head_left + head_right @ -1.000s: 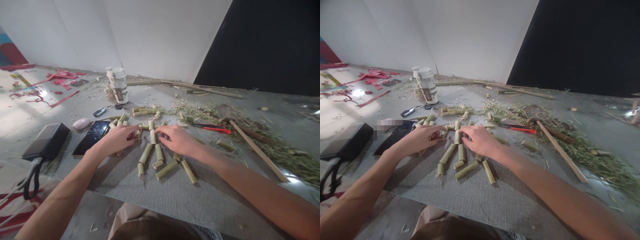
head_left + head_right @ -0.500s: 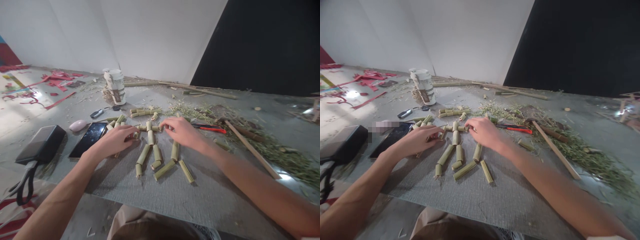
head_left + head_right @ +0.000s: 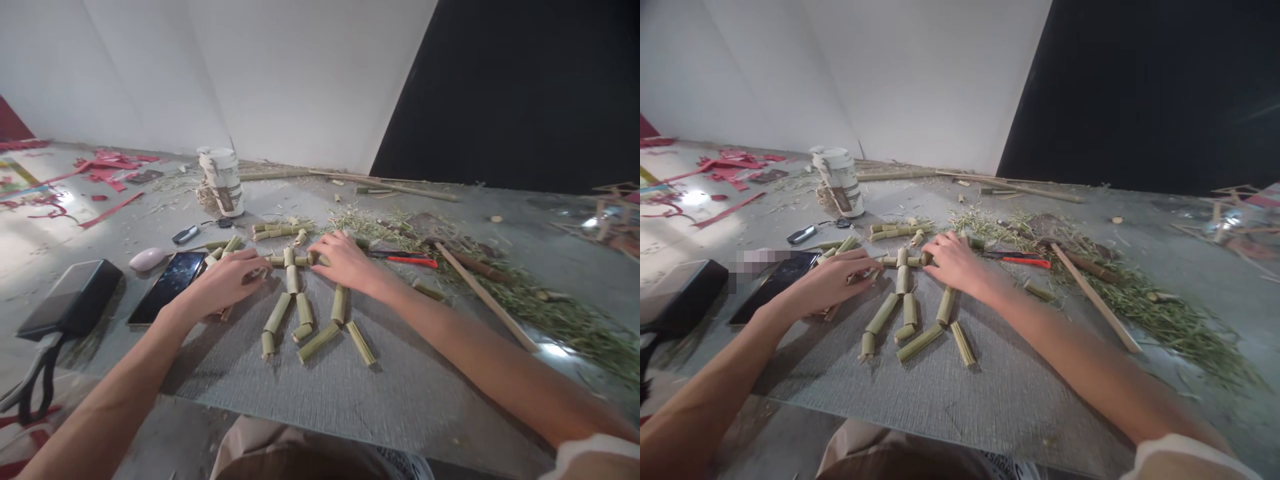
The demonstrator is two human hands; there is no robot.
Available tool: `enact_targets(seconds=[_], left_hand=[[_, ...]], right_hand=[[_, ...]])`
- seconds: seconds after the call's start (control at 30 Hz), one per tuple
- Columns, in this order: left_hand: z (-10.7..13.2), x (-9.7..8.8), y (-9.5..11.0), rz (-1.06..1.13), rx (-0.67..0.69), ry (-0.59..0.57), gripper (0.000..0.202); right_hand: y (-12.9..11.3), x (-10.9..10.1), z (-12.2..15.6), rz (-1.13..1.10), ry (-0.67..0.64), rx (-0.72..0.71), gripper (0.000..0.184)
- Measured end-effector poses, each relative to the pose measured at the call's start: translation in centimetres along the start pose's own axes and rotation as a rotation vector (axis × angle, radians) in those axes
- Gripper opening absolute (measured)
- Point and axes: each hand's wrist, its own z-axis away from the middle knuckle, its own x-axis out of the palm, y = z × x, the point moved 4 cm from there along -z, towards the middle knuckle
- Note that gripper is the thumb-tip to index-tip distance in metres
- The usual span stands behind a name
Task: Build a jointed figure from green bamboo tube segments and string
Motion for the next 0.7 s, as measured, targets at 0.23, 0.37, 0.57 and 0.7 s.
enact_targets(seconds=[0.23, 0.37, 0.57, 0.7], left_hand=[[-2.2, -2.5, 0.8, -0.135, -0.053, -0.119, 0.038], [-3.8, -4.1, 0.8, -0.183, -0.161, -0.192, 0.043], [-7.8, -1.8, 2.9, -0.139, 0.018, -0.138, 0.033], [-8.4, -0.5, 1.9, -0.107, -0.001, -0.106, 0.032]], right_hand=[[-0.3, 0.0, -0.8, 0.028, -0.011, -0.081, 0.02], [-0.5, -0.5, -0.3, 0.02, -0.016, -0.128, 0.021], [-0.7, -0.9, 0.2, 0.026, -0.026, -0.137, 0.024], [-0.5, -0.8, 0.2, 0.04, -0.033, -0.128, 0.028]])
